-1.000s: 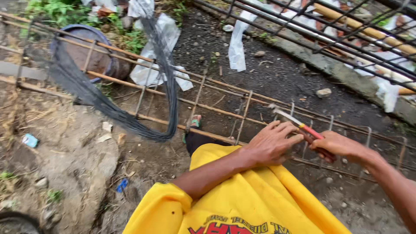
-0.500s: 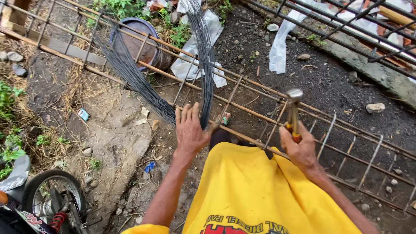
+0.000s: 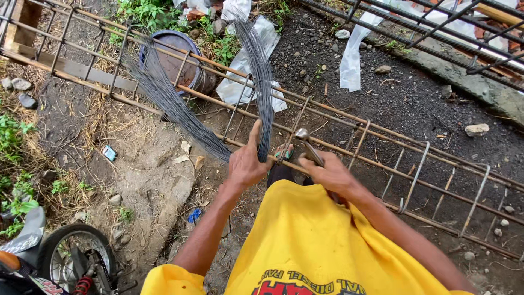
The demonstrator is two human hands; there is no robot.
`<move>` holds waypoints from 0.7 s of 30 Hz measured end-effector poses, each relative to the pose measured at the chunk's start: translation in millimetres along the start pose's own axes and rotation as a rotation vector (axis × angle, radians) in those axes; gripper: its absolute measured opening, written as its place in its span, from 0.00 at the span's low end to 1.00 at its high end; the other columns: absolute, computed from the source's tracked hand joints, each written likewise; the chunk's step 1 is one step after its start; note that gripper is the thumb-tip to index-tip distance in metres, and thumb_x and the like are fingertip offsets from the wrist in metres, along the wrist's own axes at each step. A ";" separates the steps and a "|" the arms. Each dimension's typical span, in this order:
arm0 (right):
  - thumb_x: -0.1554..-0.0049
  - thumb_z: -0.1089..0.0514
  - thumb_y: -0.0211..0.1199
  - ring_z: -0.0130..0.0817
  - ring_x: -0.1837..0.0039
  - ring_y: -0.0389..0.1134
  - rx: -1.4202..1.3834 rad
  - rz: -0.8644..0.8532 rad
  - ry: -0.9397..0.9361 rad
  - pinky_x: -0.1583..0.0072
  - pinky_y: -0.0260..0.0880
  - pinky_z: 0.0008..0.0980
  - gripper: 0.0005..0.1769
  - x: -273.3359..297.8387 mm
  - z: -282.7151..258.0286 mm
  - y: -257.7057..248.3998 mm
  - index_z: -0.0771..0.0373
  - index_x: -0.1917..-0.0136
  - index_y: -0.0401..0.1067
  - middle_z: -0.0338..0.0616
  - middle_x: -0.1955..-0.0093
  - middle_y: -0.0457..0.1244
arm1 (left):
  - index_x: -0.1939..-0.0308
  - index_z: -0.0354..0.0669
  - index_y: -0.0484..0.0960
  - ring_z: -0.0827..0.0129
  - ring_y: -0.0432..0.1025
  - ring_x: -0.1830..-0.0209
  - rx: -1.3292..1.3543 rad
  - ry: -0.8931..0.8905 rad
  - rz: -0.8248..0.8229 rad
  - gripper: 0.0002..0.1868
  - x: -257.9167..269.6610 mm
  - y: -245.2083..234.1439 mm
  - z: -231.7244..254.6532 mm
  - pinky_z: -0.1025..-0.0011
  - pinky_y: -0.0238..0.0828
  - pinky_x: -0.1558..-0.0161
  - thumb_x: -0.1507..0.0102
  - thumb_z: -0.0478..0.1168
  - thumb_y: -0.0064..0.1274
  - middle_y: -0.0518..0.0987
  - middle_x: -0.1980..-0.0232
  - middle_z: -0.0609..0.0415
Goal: The person uses pliers to twist and secure wire ties around the intersections of a rebar grid. They repeatedly wrap the wire and twist it to fasten the metal rods together.
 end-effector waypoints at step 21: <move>0.45 0.58 0.67 0.39 0.77 0.65 -0.284 -0.011 0.074 0.72 0.68 0.37 0.15 -23.8 -35.6 46.4 0.70 0.68 0.72 0.47 0.81 0.59 | 0.19 0.54 0.30 0.29 0.53 0.26 0.542 0.229 -0.638 0.50 -29.8 -26.4 6.6 0.41 0.58 0.31 0.37 0.20 0.38 0.56 0.27 0.22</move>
Point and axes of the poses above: each hand's wrist, its own x-axis away from the middle knuckle, its own y-axis out of the palm, z = x × y, the point moved 3 cm from there along -x, towards the middle knuckle
